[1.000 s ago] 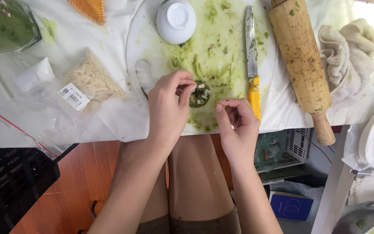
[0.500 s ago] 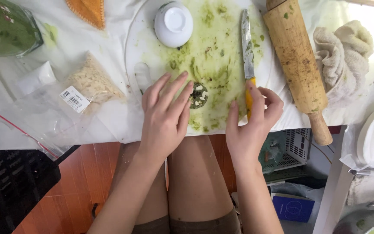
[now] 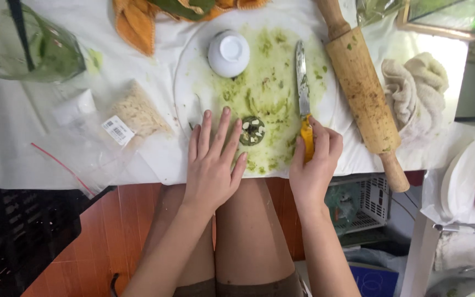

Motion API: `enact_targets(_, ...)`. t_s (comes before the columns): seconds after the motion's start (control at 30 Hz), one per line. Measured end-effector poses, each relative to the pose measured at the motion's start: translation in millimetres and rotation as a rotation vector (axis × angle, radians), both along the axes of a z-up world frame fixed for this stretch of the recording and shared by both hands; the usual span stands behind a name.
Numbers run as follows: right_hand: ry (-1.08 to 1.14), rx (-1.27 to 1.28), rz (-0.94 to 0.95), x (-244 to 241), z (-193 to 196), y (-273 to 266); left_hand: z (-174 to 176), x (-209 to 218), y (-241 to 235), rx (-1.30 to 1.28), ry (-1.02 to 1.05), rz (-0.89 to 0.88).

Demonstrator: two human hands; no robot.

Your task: Preparing stuffed snacks by rolling green dough, shaping with a cup, adding filling, and sealing the balls.

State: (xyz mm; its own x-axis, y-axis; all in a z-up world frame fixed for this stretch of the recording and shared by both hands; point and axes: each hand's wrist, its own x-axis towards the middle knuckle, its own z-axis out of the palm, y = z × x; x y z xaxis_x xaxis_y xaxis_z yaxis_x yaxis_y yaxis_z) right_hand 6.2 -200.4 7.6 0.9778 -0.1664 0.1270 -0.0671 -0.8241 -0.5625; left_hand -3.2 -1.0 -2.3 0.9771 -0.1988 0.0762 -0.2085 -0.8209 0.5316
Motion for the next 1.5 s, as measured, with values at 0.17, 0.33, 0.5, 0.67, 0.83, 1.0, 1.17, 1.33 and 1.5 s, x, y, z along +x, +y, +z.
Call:
enact_targets(0.17, -0.057, -0.043, 0.043, 5.8, -7.8, -1.0, 14.1, -1.0, 6.5, -0.022, -0.038, 0.074)
enact_targets(0.33, -0.125, -0.027, 0.052, 9.8, -15.0, 1.0, 60.6, -15.2, 50.5, -0.118, -0.301, 0.425)
enact_targets(0.5, -0.134, -0.013, -0.02, 10.4, -29.2, -0.6, 52.9, -71.9, 118.1, -0.372, -0.329, 0.868)
enact_targets(0.67, -0.185, 0.033, -0.021, 10.2, -34.4, 1.2, 48.7, -56.4, 156.9, -0.33, 0.083, 0.84)
enact_targets(0.83, -0.185, 0.062, -0.01, 9.0, -32.4, 0.3, 53.5, -17.7, 167.1, -0.056, 0.008, 0.406)
enact_targets(1.0, -0.19, 0.072, -0.012, 8.8, -33.1, 0.4, 31.8, -7.0, 169.0, -0.06, 0.063, 0.404)
enact_targets(1.17, -0.191, 0.028, -0.01, 8.1, -35.0, 0.0, 23.3, 1.1, 161.4, -0.023, 0.164, 0.473)
enact_targets(1.33, -0.196, 0.033, -0.015, 8.2, -37.0, 0.1, 5.2, -0.1, 155.1, 0.041, 0.032, 0.432)
enact_targets(1.5, -0.185, 0.024, -0.026, 8.0, -35.6, 1.3, -20.1, -9.2, 151.1, 0.016, -0.027, 0.508)
